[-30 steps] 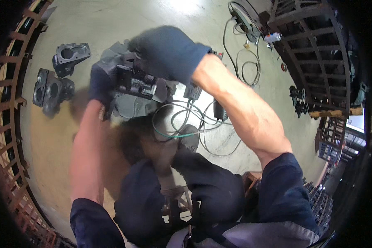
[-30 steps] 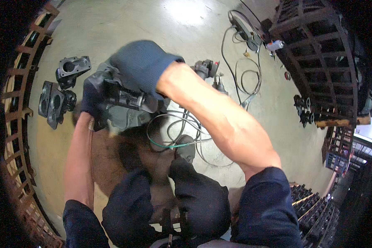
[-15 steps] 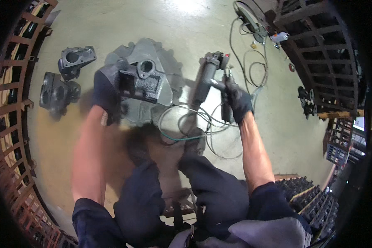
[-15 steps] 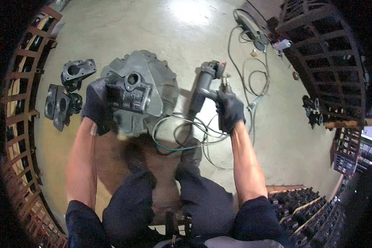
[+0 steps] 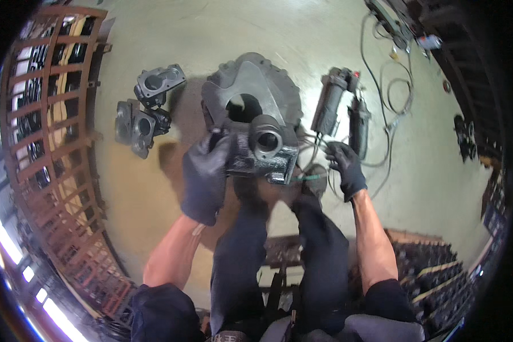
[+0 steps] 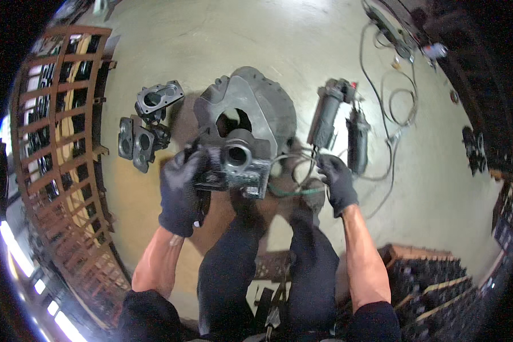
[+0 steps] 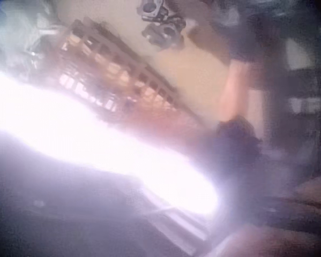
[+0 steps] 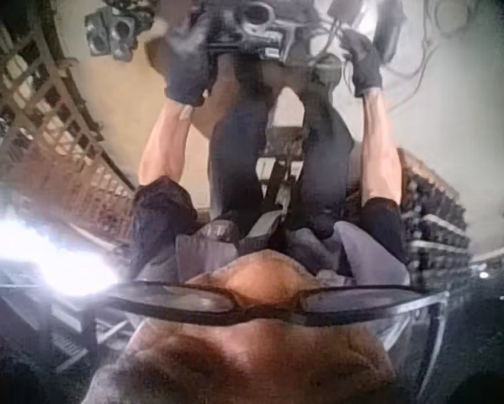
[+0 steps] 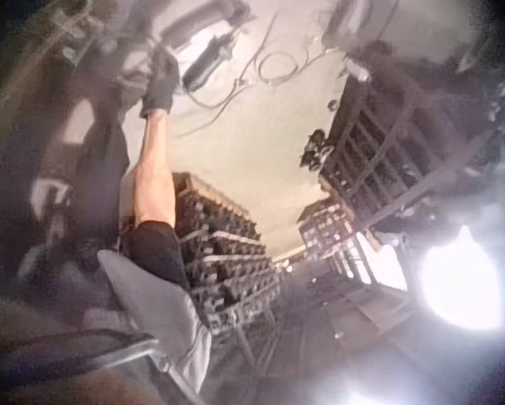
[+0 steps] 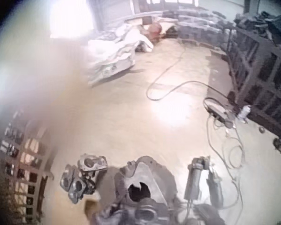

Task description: The person sits on the floor and uses a handheld angle grinder to smooth the surfaces of metal engine parts. They repeatedly pick up parts, grind them, inspect them, and place them on a nearby table.

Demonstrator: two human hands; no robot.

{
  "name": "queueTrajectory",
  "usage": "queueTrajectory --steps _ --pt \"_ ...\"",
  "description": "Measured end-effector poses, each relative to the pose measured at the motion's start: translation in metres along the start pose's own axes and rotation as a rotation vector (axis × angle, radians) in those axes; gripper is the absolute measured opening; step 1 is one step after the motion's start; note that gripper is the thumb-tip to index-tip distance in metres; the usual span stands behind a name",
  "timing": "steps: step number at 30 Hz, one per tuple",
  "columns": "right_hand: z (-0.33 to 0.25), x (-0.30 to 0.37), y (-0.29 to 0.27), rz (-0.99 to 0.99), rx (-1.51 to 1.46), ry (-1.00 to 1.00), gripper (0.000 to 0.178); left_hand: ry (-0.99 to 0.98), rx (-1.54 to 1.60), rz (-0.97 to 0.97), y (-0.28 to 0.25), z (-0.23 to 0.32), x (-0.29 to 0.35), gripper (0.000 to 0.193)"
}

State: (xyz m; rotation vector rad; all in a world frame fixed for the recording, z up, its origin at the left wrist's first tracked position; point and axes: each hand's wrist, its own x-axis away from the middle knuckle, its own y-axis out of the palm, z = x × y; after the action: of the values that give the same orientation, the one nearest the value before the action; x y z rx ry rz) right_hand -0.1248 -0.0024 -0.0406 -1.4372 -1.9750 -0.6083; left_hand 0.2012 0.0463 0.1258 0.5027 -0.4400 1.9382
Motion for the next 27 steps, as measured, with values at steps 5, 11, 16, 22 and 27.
queueTrajectory --steps 5,11,16,22,27 --pt "-0.143 0.135 0.078 -0.091 -0.391 -0.181 0.073 -0.152 0.51 -0.092 0.014 0.121 0.083 0.029" --pt "-0.359 0.302 0.09 -0.009 -0.803 -0.184 0.063 0.167 0.484 -0.298 0.042 0.265 0.177 0.04" --pt "-0.464 0.385 0.081 0.062 -0.484 -0.572 0.06 0.37 0.301 -0.268 0.062 0.349 0.219 0.043" --pt "-0.494 0.454 0.09 0.092 -0.447 -0.799 0.061 0.536 0.062 -0.202 0.059 0.363 0.221 0.038" --pt "-0.482 0.512 0.115 0.229 -0.633 -0.761 0.054 0.408 0.391 -0.456 0.027 0.373 0.237 0.038"
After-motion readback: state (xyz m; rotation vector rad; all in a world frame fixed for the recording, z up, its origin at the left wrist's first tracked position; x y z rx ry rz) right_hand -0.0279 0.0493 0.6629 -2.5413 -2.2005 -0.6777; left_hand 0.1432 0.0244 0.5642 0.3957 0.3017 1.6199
